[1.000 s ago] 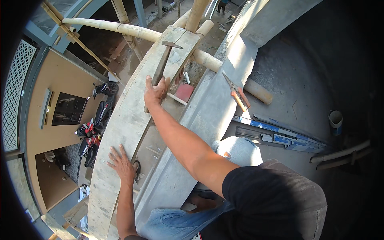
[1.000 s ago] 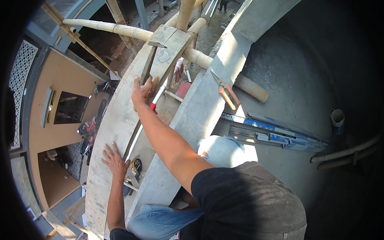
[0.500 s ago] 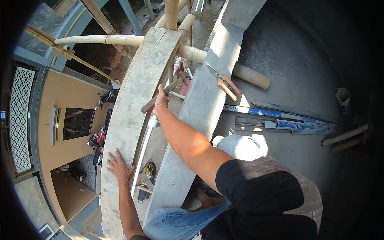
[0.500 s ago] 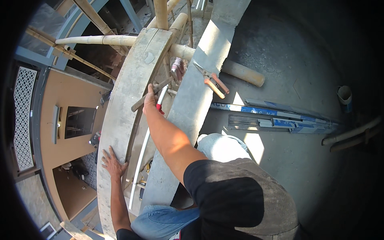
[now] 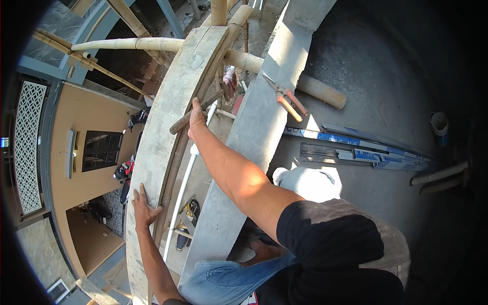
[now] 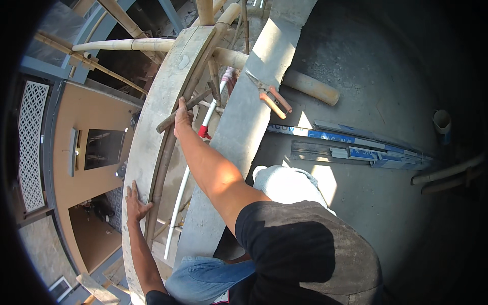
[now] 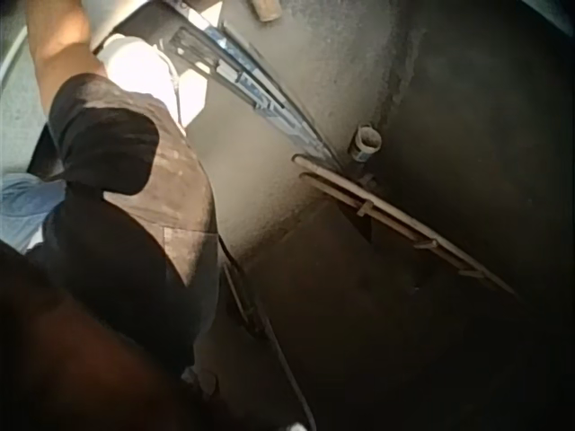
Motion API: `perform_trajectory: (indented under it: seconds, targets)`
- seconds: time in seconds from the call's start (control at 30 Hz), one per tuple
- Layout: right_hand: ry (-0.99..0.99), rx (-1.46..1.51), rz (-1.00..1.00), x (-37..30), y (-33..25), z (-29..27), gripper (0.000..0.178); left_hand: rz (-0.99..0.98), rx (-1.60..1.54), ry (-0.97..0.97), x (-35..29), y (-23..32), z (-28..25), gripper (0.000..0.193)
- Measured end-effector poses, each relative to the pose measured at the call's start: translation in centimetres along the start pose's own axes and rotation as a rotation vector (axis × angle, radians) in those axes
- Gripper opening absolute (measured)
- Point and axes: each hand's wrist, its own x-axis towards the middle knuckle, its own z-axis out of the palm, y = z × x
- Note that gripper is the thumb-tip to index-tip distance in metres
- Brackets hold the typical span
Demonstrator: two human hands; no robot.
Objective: The person positions a curved length of molding onto a concrete edge, uses a hammer to secure it by striking small nails or pins through it, and then uses a pair of snips to trim an overhanging portion.
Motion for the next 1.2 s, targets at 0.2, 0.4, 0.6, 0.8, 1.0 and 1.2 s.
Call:
perform_trajectory:
  seconds: [0.2,0.4,0.6,0.8,1.0,1.2]
  targets:
    - [0.068,-0.027,-0.02,-0.2,-0.3,-0.8,0.094,0.008,-0.056,-0.14,0.5,2.5,-2.2,0.123]
    - [0.067,-0.072,-0.038,-0.4,0.3,-1.0,0.096,0.002,-0.072,-0.189,0.2,2.4,-2.7,0.123]
    - [0.016,0.044,0.003,0.4,0.3,-1.3,0.103,0.012,-0.056,-0.151,0.1,2.3,-2.3,0.123]
    - [-0.076,0.033,0.006,-0.2,-0.2,-1.0,0.102,0.01,-0.043,-0.126,0.5,1.2,-2.1,0.125]
    - [0.13,0.008,-0.044,-0.7,-0.2,0.3,0.079,0.037,-0.092,-0.186,1.0,2.2,-2.9,0.124]
    - [0.274,-0.055,-0.231,1.4,0.8,1.2,0.067,0.111,-0.132,-0.212,1.5,2.1,-3.1,0.122]
